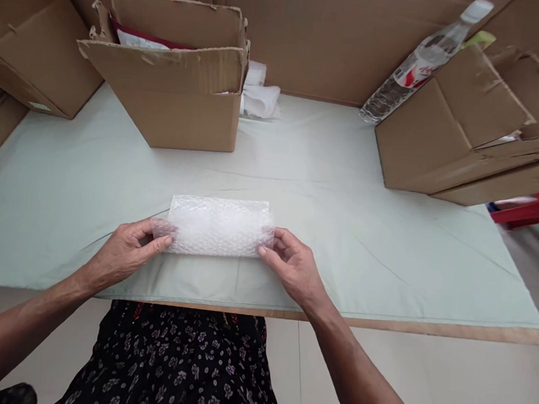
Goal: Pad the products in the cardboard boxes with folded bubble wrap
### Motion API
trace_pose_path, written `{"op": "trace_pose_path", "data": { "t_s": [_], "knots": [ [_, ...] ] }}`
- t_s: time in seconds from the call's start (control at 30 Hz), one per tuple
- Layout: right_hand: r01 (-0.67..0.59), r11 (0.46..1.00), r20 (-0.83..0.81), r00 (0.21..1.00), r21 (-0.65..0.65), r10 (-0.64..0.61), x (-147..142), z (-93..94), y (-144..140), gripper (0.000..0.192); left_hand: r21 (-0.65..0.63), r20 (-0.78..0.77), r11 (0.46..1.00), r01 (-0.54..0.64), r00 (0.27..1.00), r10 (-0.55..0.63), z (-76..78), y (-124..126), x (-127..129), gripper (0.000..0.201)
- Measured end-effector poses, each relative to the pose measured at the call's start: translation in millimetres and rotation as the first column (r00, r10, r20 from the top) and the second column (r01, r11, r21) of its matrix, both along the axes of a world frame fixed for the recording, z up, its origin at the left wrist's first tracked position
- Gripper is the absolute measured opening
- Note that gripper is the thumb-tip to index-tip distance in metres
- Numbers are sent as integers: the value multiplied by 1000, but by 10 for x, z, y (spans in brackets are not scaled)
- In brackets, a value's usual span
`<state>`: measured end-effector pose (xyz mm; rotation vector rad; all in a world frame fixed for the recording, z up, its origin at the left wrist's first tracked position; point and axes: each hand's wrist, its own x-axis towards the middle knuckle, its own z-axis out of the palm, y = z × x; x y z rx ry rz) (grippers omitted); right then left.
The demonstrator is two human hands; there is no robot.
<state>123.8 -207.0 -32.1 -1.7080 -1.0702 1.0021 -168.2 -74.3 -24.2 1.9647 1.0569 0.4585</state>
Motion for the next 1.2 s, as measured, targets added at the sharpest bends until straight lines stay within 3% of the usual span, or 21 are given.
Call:
{"op": "trace_pose_path", "data": {
  "t_s": [0.1,0.23,0.33,0.43,0.57,0.7,0.83,0.87,0.93,1.03,1.13,1.2],
  "knots": [
    [23,1000,292,956,12,-26,-33,1,90,23,115,-57,993,-14,998,20,41,83,67,21],
    [4,999,645,763,54,-38,-11,-138,178,22,310,-220,950,49,975,22,-22,212,163,13],
    [-24,995,791,609,97,-63,73,-247,206,31,380,-369,915,134,929,17,-108,273,157,25],
    [-25,996,827,558,89,-60,147,-294,290,41,426,-378,899,97,923,80,-158,257,116,40],
    [-43,996,777,629,81,-36,144,-276,503,27,431,-384,896,103,920,78,-190,186,136,44],
    [-6,995,542,839,96,-47,25,-136,471,14,407,-373,904,132,927,32,-138,289,154,51],
    [31,999,185,982,24,-35,-375,-7,38,65,411,-399,884,223,916,-46,30,614,188,54],
    [16,1000,118,993,10,-17,-528,-11,-81,75,394,-414,881,263,906,-85,64,699,230,54],
    [-25,1000,59,998,12,24,-848,-61,-270,76,336,-441,876,347,880,-179,101,837,350,50],
    [-102,992,132,987,72,92,-1197,-154,-377,48,329,-456,849,414,857,-241,96,906,488,42],
    [-123,990,151,982,75,110,-1257,-146,-333,34,498,-370,793,350,913,-171,99,731,357,43],
    [-118,993,94,989,4,118,-1185,-99,-293,33,577,-253,752,319,945,-206,123,461,112,48]
  ]
}}
